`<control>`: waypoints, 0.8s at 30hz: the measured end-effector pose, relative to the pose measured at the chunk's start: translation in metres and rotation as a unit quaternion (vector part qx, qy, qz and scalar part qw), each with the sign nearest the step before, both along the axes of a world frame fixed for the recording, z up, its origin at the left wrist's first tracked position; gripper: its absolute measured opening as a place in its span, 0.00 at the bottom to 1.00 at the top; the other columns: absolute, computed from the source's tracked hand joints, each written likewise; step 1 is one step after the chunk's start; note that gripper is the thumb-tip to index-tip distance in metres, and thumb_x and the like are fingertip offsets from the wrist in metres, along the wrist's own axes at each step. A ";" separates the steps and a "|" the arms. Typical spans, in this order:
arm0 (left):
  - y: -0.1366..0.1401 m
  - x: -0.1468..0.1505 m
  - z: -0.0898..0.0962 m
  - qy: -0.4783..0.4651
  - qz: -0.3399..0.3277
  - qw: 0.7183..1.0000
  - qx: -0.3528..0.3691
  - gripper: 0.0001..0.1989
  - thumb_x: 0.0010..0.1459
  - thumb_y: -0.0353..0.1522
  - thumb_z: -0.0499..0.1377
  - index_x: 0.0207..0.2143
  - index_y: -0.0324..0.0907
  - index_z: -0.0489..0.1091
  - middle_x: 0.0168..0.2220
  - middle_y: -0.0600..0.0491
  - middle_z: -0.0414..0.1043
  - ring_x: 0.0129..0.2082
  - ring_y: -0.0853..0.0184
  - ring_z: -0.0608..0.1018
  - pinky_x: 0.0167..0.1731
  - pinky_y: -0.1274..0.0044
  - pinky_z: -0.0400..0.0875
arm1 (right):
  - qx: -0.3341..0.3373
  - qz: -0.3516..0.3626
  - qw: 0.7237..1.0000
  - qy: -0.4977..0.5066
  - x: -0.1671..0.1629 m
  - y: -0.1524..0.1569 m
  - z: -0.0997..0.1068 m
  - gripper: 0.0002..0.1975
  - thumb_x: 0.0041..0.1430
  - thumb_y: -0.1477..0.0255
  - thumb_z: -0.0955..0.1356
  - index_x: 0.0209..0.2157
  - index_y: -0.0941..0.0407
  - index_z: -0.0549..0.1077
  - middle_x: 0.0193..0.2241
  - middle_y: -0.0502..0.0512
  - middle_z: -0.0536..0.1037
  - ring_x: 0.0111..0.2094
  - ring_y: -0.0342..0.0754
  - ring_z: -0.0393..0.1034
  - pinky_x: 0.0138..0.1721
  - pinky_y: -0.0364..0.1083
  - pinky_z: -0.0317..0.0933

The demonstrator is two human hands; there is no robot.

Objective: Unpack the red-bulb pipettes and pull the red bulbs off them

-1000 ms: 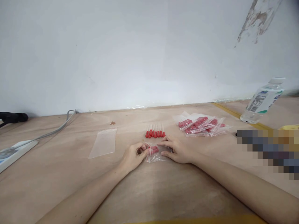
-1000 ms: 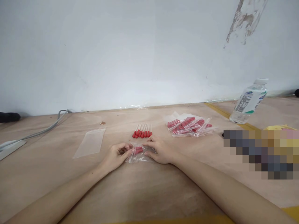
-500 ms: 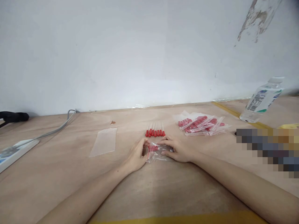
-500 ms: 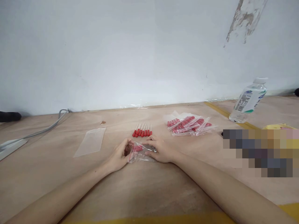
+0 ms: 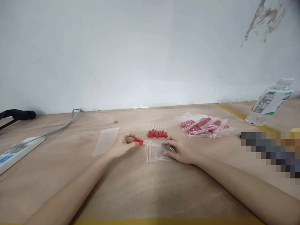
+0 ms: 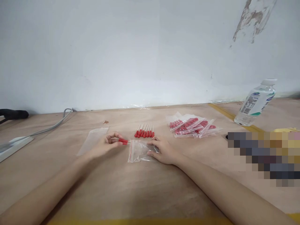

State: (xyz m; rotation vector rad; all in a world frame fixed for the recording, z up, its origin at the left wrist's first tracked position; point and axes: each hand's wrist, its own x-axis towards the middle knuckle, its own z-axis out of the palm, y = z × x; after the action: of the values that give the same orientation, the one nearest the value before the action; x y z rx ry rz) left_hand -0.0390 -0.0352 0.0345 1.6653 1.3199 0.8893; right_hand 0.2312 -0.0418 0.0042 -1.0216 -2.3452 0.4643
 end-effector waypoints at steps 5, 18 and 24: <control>0.011 -0.067 0.052 0.050 -0.028 0.998 0.029 0.10 0.41 0.33 0.63 0.28 0.42 0.68 0.31 0.51 0.75 0.37 0.61 0.76 0.38 0.71 0.70 | 0.043 0.012 0.998 -0.038 0.004 -0.002 0.005 0.15 0.54 0.64 0.64 0.44 0.53 0.70 0.42 0.57 0.67 0.44 0.49 0.62 0.45 0.49 0.58; 0.059 -0.003 -0.009 0.421 0.023 0.731 0.536 0.11 0.55 0.24 0.47 0.34 0.39 0.68 0.39 0.47 0.71 0.37 0.66 0.75 0.37 0.75 0.70 | 0.054 0.045 0.996 -0.050 0.006 0.001 0.003 0.19 0.55 0.59 0.63 0.46 0.53 0.70 0.43 0.56 0.68 0.44 0.49 0.61 0.46 0.49 0.56; 0.060 0.017 -0.027 0.484 -0.103 0.703 0.511 0.12 0.55 0.22 0.47 0.39 0.39 0.65 0.41 0.46 0.69 0.38 0.64 0.74 0.36 0.74 0.70 | 0.062 0.050 0.996 -0.041 0.005 0.002 0.001 0.20 0.54 0.59 0.63 0.45 0.53 0.70 0.43 0.56 0.69 0.44 0.49 0.61 0.46 0.49 0.56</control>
State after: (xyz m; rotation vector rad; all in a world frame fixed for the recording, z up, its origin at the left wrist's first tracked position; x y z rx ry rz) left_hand -0.0220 0.0248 0.0076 3.4304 1.2093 0.5888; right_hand 0.2364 -0.0402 0.0057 -0.8836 -2.4731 0.3153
